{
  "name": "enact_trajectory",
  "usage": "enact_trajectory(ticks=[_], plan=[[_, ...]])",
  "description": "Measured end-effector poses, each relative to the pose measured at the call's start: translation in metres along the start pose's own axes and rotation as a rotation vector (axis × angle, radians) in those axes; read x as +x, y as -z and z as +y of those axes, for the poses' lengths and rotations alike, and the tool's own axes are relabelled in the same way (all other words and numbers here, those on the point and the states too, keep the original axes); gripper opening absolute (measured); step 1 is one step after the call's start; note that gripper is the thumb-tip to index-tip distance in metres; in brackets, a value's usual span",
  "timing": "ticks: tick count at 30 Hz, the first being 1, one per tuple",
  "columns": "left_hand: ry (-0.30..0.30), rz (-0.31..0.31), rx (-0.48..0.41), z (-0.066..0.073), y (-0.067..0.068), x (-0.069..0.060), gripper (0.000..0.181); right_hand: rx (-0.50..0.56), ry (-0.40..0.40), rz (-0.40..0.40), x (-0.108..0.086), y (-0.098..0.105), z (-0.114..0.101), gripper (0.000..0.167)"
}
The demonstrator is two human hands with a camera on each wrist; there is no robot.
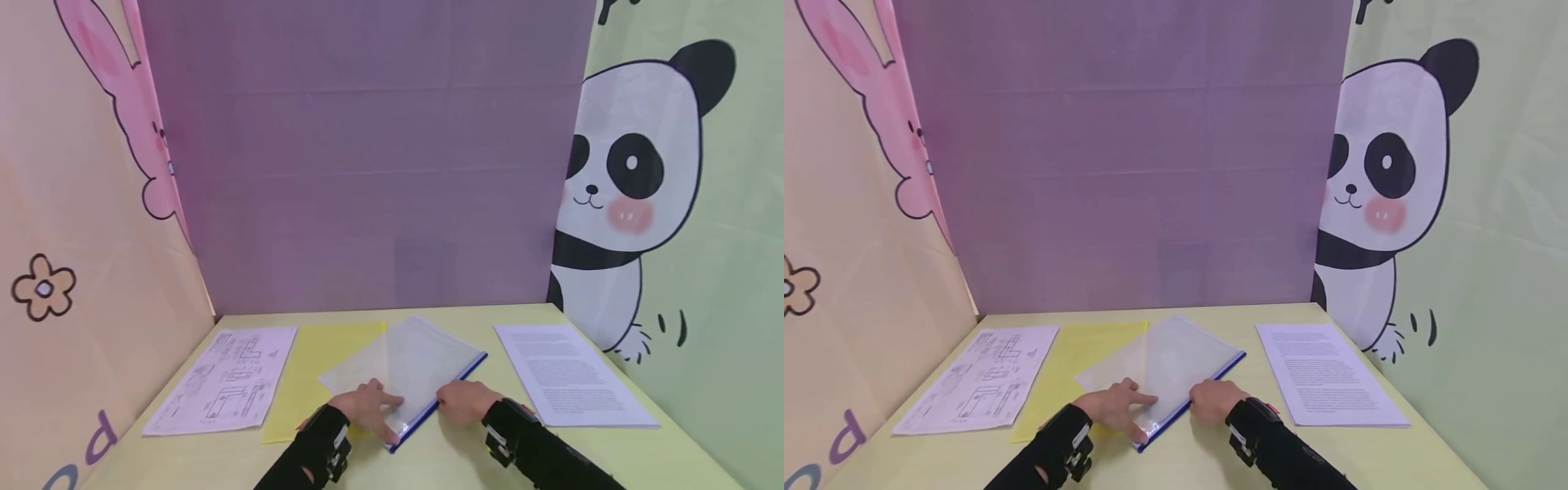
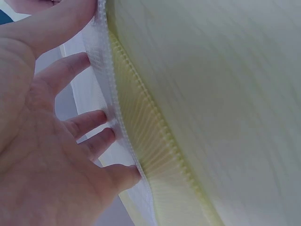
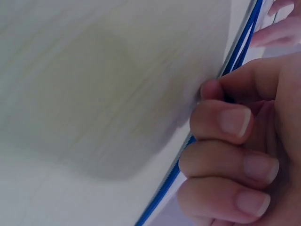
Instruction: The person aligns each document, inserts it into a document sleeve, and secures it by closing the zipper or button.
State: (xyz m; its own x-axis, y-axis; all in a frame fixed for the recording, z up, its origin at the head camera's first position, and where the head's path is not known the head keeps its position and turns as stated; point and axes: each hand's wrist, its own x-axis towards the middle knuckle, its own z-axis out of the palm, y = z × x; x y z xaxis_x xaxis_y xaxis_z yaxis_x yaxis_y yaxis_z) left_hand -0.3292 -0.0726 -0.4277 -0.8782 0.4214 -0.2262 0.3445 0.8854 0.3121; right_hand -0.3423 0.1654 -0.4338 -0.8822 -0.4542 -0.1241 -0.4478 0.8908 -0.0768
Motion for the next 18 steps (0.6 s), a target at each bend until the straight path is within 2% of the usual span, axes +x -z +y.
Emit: enact_trajectory(ticks=[12, 18], plan=[[-0.003, -0.01, -0.003, -0.0002, 0.0021, 0.0001, 0.067, -0.016, -0.039, 0.049, -0.0021, -0.0016, 0.0029, 0.014], [-0.017, -0.014, -0.049, -0.004, 0.001, -0.0006, 0.066, -0.134, -0.005, 0.092, -0.0068, -0.005, -0.0037, 0.012]])
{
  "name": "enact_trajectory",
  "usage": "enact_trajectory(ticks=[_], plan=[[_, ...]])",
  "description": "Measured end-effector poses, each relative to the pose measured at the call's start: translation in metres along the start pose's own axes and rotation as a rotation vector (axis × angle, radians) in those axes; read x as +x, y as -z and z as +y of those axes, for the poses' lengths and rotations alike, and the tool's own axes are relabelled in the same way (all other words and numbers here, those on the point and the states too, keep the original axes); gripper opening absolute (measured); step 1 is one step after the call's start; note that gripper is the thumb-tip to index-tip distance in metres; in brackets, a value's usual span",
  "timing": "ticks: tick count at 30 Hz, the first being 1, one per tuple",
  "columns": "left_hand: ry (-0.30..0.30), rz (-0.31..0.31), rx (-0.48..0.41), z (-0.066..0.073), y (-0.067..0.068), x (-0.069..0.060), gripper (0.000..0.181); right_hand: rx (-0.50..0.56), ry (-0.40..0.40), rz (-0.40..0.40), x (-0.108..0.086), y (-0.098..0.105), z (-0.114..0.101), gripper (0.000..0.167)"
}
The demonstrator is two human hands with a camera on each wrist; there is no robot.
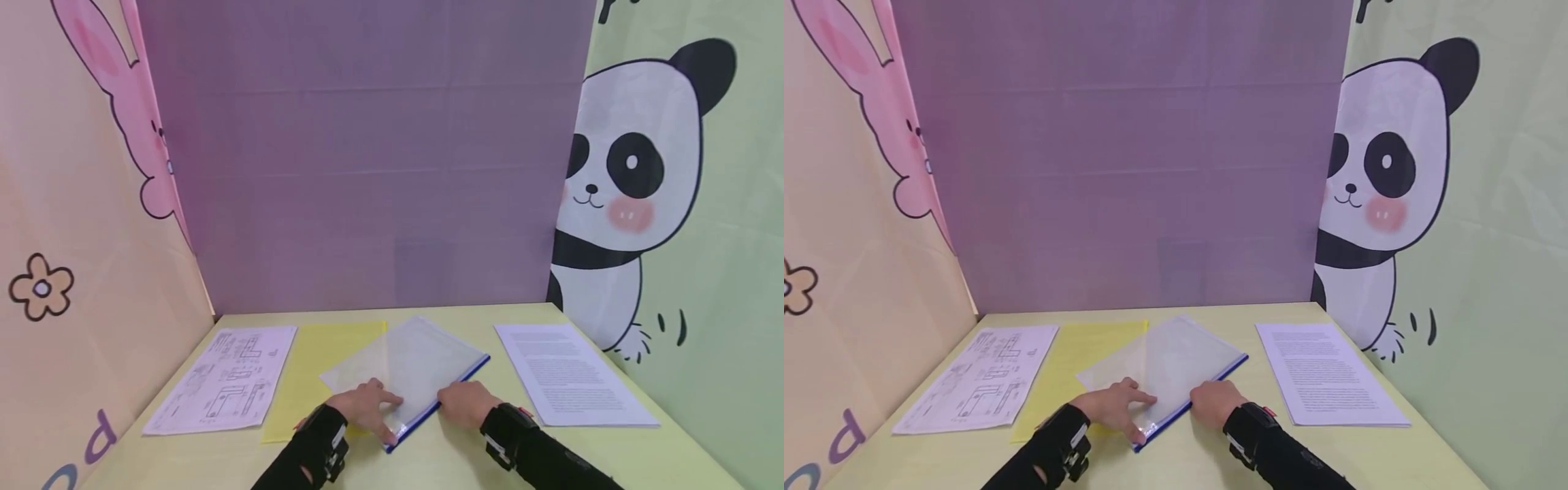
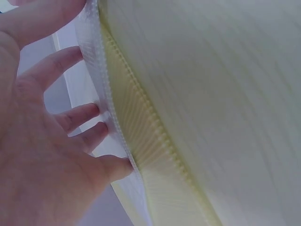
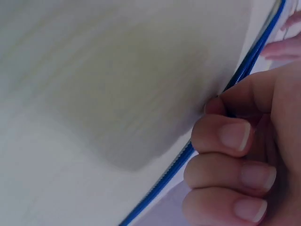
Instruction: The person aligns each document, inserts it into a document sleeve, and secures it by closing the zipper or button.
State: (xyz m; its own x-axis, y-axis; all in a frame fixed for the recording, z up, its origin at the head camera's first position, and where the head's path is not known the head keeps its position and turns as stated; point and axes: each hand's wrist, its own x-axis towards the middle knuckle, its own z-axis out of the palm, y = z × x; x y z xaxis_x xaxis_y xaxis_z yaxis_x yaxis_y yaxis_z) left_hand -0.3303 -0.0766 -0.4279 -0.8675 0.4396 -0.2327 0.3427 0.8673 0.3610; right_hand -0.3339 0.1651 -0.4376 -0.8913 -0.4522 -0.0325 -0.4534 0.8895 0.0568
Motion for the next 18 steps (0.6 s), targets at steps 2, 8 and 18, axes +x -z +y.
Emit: enact_trajectory(ticks=[2, 8, 18], plan=[[-0.006, 0.0, -0.004, -0.0022, -0.0009, 0.0002, 0.066, -0.034, 0.009, 0.013, -0.001, -0.0004, -0.0015, 0.013], [-0.018, 0.0, -0.011, -0.0042, 0.0001, 0.0014, 0.067, -0.002, -0.006, 0.01, -0.0002, -0.0019, 0.0007, 0.011], [-0.01, 0.006, -0.013, 0.0011, 0.0036, 0.0008, 0.068, -0.005, -0.031, 0.031, 0.0026, -0.0005, 0.0056, 0.015]])
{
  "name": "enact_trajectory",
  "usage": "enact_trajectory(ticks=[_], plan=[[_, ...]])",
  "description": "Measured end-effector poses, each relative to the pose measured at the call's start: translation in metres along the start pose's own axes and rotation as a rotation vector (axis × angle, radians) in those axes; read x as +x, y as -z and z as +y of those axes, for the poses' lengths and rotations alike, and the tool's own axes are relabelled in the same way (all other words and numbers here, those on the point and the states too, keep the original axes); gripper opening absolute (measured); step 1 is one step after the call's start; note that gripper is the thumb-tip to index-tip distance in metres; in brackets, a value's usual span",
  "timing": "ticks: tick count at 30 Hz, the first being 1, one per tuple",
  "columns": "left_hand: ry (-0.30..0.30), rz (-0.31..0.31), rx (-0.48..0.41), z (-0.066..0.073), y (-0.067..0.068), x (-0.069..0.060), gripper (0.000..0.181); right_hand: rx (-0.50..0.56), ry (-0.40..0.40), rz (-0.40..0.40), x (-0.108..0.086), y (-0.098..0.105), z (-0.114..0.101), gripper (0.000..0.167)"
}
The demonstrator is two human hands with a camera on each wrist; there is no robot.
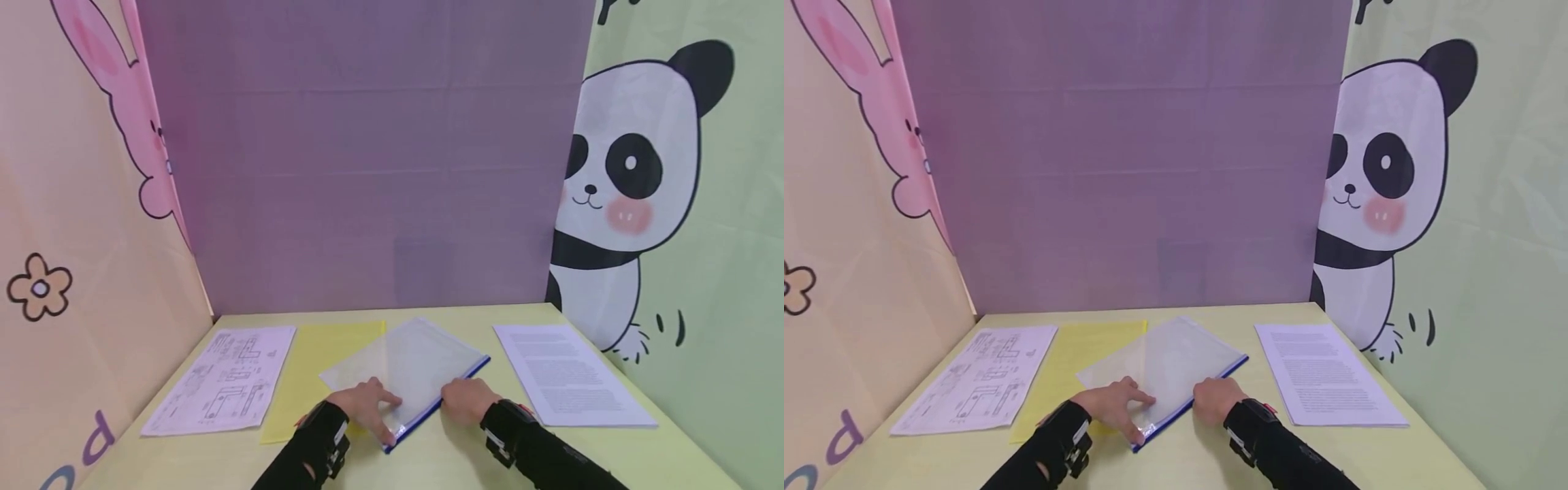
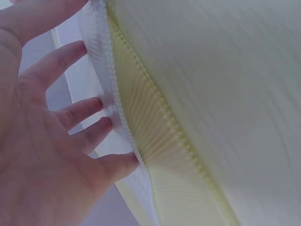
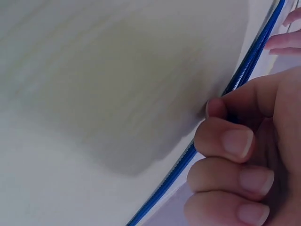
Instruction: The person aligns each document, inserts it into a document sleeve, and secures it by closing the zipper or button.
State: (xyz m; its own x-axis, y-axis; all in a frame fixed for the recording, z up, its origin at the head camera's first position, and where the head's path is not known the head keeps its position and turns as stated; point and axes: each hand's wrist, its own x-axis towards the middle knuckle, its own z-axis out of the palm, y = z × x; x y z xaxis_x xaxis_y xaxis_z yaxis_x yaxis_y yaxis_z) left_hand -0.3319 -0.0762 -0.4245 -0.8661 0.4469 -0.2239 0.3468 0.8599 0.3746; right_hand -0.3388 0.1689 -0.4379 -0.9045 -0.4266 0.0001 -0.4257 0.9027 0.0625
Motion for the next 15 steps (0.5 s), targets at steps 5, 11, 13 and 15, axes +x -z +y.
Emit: enact_trajectory(ticks=[5, 11, 13, 15], plan=[[0.014, 0.009, -0.009, 0.0035, 0.0035, 0.0002, 0.067, -0.007, -0.005, 0.0, 0.0002, 0.004, -0.0013, 0.016], [0.019, 0.005, -0.027, 0.0041, 0.0019, 0.0006, 0.066, 0.03, -0.017, -0.013, 0.0, -0.0012, 0.0017, 0.015], [0.018, -0.003, -0.029, 0.0041, 0.0018, 0.0005, 0.067, 0.036, -0.021, -0.019, 0.0, -0.0019, 0.0028, 0.014], [0.016, -0.013, -0.032, 0.0038, 0.0019, 0.0004, 0.069, 0.036, -0.023, -0.024, 0.0005, -0.0025, 0.0038, 0.014]])
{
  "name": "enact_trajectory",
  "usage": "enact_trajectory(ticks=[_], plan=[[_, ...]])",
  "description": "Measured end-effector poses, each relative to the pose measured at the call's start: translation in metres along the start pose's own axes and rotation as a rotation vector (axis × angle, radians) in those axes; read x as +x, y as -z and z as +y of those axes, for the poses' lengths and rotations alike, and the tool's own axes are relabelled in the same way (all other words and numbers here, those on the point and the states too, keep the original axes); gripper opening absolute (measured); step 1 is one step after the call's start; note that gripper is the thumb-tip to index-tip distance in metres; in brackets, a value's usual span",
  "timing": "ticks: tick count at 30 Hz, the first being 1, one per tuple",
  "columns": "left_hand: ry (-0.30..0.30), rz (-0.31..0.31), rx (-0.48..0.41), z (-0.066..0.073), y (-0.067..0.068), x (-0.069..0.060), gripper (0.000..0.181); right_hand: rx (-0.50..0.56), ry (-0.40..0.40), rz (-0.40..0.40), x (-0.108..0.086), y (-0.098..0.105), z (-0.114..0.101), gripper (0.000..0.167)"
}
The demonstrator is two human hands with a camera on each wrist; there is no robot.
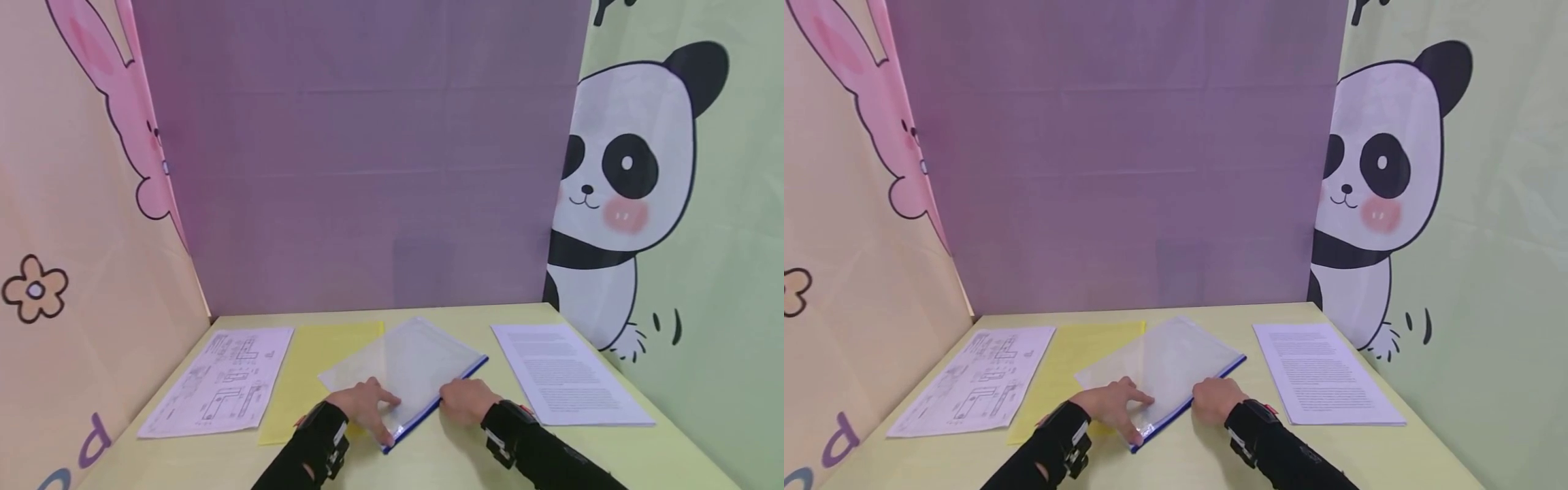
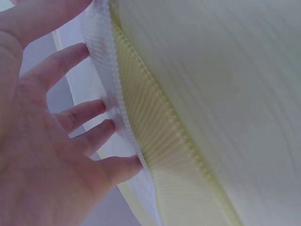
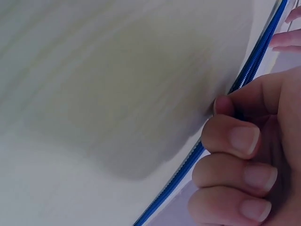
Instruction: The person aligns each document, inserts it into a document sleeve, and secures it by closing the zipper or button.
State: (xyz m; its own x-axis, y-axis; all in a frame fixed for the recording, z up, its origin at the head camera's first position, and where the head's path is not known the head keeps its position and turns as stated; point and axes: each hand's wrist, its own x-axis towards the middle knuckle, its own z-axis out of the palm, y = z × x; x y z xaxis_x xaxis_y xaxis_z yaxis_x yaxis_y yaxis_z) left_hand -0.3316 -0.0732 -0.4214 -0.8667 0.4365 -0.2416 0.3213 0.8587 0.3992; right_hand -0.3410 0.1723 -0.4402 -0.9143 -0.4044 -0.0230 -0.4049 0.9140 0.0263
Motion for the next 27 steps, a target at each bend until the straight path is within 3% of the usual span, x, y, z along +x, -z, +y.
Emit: enact_trajectory(ticks=[7, 27], plan=[[-0.02, 0.006, -0.018, -0.0015, -0.0015, -0.001, 0.069, -0.049, -0.013, 0.053, 0.0001, 0.0006, 0.0049, 0.015], [-0.02, 0.002, 0.022, -0.0007, -0.0008, -0.0022, 0.07, -0.072, -0.013, 0.051, 0.0011, 0.0043, 0.0055, 0.015]])
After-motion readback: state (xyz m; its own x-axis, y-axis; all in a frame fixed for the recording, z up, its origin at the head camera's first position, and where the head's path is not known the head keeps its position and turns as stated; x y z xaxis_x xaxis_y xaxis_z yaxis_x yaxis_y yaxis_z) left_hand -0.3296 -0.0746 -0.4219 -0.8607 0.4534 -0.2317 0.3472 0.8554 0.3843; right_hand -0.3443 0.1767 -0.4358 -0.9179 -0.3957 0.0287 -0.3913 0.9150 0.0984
